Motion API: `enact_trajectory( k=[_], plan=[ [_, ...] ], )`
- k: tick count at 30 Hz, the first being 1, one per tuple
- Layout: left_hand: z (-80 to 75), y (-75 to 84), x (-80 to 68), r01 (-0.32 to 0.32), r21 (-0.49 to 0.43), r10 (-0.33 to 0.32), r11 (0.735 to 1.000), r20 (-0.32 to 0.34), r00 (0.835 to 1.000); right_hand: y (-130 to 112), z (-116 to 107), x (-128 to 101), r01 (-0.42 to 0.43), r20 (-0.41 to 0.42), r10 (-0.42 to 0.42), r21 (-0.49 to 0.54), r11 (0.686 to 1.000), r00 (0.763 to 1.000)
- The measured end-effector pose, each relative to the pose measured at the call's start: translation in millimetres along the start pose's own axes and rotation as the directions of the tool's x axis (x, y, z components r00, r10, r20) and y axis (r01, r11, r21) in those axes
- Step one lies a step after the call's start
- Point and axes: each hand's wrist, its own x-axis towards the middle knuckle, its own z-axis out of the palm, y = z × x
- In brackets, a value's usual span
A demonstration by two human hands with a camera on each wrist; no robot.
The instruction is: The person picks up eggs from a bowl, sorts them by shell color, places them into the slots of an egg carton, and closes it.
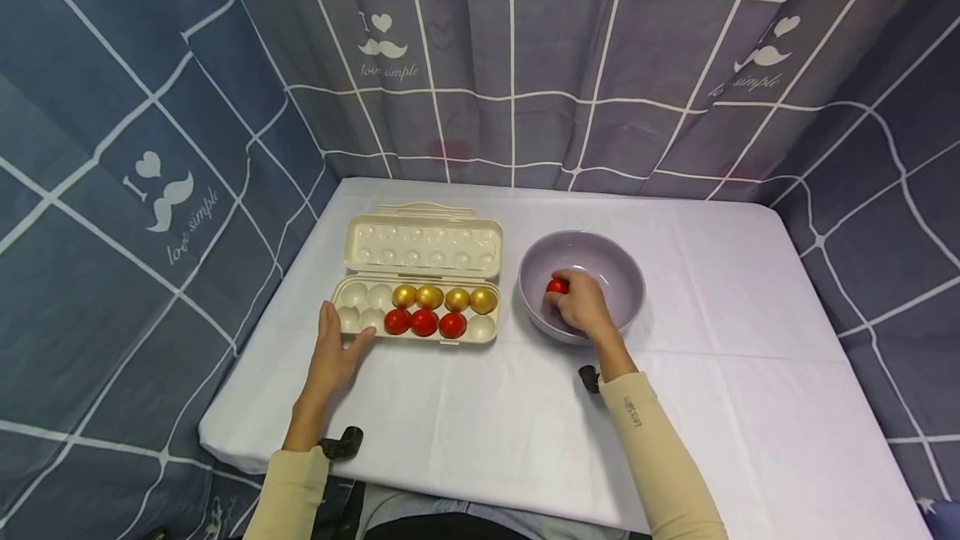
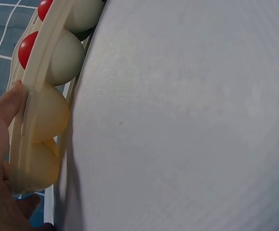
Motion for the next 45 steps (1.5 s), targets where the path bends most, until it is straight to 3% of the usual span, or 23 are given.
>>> enact_trajectory(
  k=[5,11,14,17,20,21,23,29,38,42,45],
  plan=[
    [-1.0,-0.5,-0.2,-0.004,0.011,0.004,1.0,-0.012,1.0,-7.8,0.4,-2.5,-0.006,-0.071,0.009,0.038,0.999,0.997],
    [-1.8,0.1,-1.8,-0.002,0.009,0.002,1.0,-0.016,1.0,-16.3,7.2,-9.4,0.062,-0.197,-0.023,0.191,0.98,0.98],
    [-1.3,0.4,-1.7,0.001,0.013,-0.001,1.0,-0.007,1.0,-25.3,12.9,-13.2,0.177,-0.28,-0.097,0.277,0.944,0.955],
    [-1.5,0.3,-1.1,0.002,0.016,-0.002,1.0,0.001,1.0,-37.6,22.3,-16.7,0.328,-0.337,-0.206,0.357,0.875,0.919],
    [-2.5,0.1,-0.9,0.008,0.01,-0.008,1.0,0.001,1.0,-49.5,35.6,-21.8,0.421,-0.321,-0.308,0.386,0.821,0.895],
    [-2.8,-0.1,-0.9,0.01,0.008,-0.01,1.0,0.002,1.0,-53.3,40.5,-24.0,0.431,-0.3,-0.331,0.385,0.816,0.895],
    [-3.1,0.0,-1.0,0.016,0.0,-0.016,1.0,0.004,1.0,-58.7,51.3,-27.7,0.434,-0.234,-0.369,0.379,0.817,0.9],
    [-1.8,0.6,-1.2,0.02,-0.013,-0.02,1.0,0.014,1.0,-63.7,83.5,-34.4,0.421,-0.089,-0.412,0.27,0.866,0.907],
    [-2.6,-3.6,-1.4,0.024,0.001,-0.024,1.0,0.003,1.0,-70.0,105.3,-36.3,0.368,-0.094,-0.359,0.095,0.925,0.928],
    [-2.6,-2.9,-1.0,0.019,-0.009,-0.019,1.0,0.006,1.0,-74.0,105.7,-36.0,0.373,-0.059,-0.376,-0.058,0.926,0.925],
    [-2.3,-1.6,-1.3,0.021,-0.013,-0.021,1.0,0.011,1.0,-75.6,104.6,-36.3,0.366,-0.03,-0.371,-0.114,0.924,0.928]
  ],
)
